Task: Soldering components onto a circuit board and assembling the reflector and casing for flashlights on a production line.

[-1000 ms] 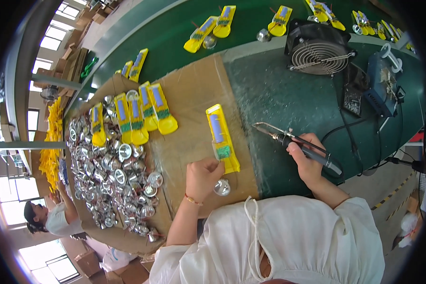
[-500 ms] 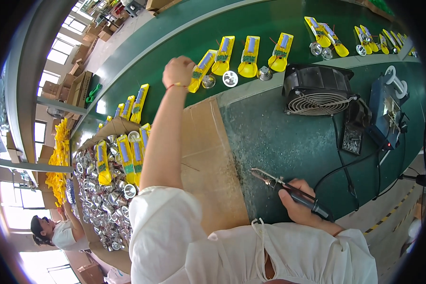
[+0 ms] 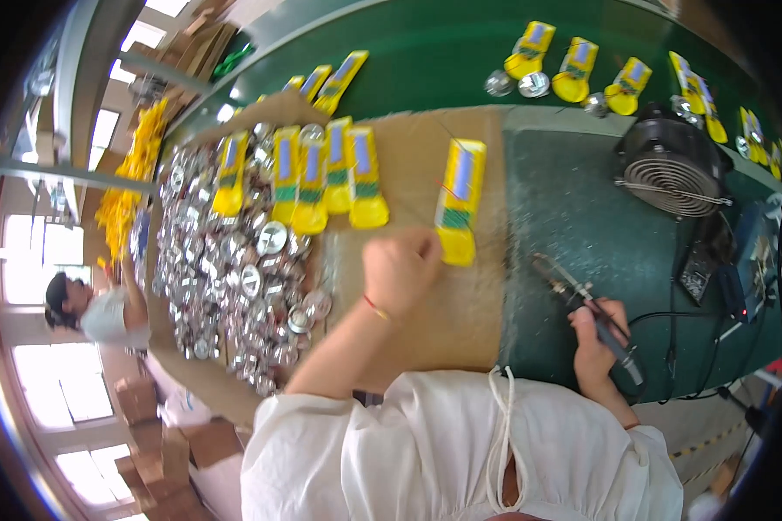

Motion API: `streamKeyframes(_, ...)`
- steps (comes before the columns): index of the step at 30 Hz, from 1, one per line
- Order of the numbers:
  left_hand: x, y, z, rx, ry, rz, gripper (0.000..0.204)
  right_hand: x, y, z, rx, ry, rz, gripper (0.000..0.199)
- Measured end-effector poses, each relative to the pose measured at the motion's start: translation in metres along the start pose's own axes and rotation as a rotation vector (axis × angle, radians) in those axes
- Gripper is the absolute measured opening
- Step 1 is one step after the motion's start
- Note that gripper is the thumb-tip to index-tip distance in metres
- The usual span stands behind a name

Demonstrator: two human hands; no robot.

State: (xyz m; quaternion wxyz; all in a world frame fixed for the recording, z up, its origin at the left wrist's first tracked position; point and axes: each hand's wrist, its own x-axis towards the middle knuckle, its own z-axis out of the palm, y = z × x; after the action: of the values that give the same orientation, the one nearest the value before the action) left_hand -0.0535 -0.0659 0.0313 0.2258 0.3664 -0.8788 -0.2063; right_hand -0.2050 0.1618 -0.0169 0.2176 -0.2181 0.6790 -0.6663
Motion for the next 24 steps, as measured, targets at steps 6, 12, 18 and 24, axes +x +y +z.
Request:
streamKeyframes(6, -0.091, 0.005, -0.006, 0.010, 0.151, -0.093, 0.013, 0.003, 0.005, 0.005, 0.025, 0.016, -0.087, 0.014)
streamKeyframes(12, -0.064, -0.062, -0.079, 0.638, 0.317, -0.186, 0.014, -0.001, 0.008, 0.006, 0.046, 0.069, -0.093, 0.014)
streamKeyframes(18, -0.054, -0.098, -0.081, 0.726, 0.253, -0.184, 0.010, -0.003, 0.006, 0.006, 0.040, 0.084, -0.087, 0.017)
streamKeyframes(24, -0.060, -0.103, -0.084, 0.713, 0.273, -0.087, 0.011, -0.007, 0.003, 0.008, 0.049, 0.075, -0.080, 0.013)
